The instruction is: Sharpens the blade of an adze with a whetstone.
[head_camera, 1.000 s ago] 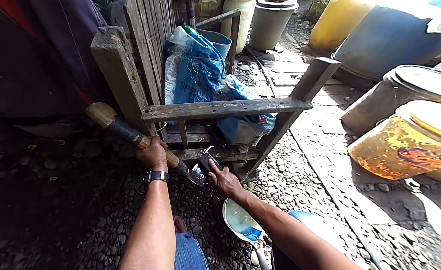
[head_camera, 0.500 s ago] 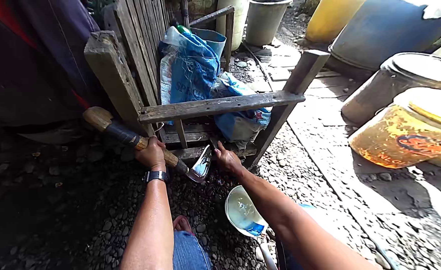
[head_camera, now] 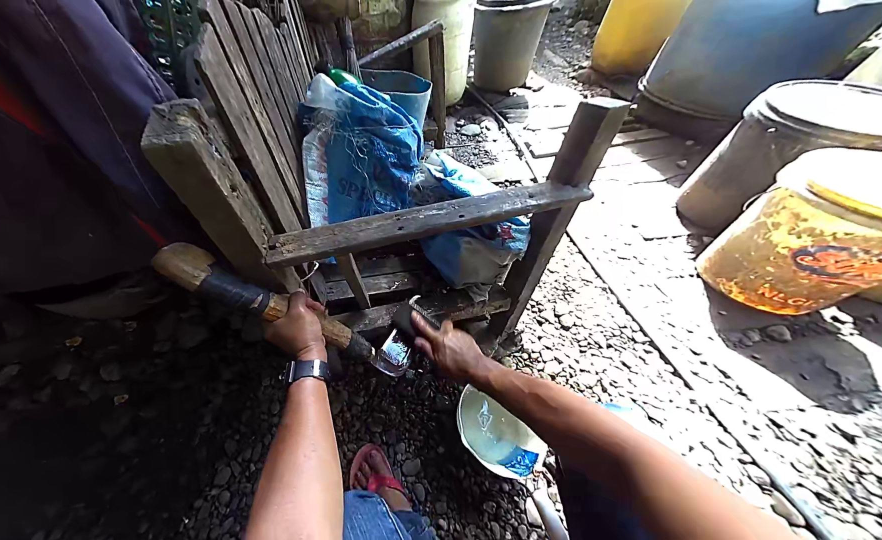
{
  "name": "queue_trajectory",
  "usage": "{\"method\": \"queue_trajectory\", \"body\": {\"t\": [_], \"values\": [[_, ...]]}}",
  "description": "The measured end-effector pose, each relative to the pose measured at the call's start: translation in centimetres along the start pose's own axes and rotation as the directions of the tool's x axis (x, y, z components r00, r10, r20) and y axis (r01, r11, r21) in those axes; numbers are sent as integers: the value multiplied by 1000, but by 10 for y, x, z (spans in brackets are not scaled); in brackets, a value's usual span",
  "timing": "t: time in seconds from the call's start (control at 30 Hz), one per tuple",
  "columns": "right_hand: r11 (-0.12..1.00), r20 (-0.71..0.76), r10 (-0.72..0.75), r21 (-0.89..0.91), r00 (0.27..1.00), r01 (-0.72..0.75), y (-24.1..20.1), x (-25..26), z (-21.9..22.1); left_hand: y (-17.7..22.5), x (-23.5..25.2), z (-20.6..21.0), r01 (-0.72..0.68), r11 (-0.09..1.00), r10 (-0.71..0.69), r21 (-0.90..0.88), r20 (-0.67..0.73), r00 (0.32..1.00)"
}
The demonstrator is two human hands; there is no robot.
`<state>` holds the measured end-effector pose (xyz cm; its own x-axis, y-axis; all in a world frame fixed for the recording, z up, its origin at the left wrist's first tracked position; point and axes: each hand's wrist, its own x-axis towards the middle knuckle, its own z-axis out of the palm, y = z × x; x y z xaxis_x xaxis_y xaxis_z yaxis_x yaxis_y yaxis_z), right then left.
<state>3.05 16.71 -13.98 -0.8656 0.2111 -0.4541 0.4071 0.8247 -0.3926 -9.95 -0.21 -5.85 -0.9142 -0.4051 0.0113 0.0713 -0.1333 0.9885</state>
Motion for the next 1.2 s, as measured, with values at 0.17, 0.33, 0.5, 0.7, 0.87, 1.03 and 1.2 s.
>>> {"method": "queue_trajectory", "body": {"t": [0.17, 0.33, 0.5, 0.7, 0.87, 1.03, 1.2], "values": [[998, -20, 65, 2, 998, -65, 7, 12, -15, 2, -2, -3, -1, 1000, 2, -12, 4, 1000], [997, -10, 70, -26, 998, -70, 2, 9, -15, -2, 0, -1, -26, 999, 26, -47, 1, 1000], [999, -3, 25, -38, 1000, -26, 2, 8, -14, -4, 0, -4, -27, 999, 27, -37, 12, 1000], [996, 3, 54, -64, 999, -54, -6, 10, -21, -3, 2, 0, -8, 999, 7, -37, -4, 1000], [995, 7, 68, -73, 998, -67, -4, 11, -32, -2, -1, -3, -8, 1000, 8, -29, 1, 1000], [993, 16, 86, -87, 996, -84, -5, 12, -36, -2, -1, -1, -22, 999, 21, -24, -7, 1000], [994, 33, 55, -100, 998, -52, 1, 4, -33, -3, -3, -2, 6, 1000, -6, -22, -9, 1000]]}}
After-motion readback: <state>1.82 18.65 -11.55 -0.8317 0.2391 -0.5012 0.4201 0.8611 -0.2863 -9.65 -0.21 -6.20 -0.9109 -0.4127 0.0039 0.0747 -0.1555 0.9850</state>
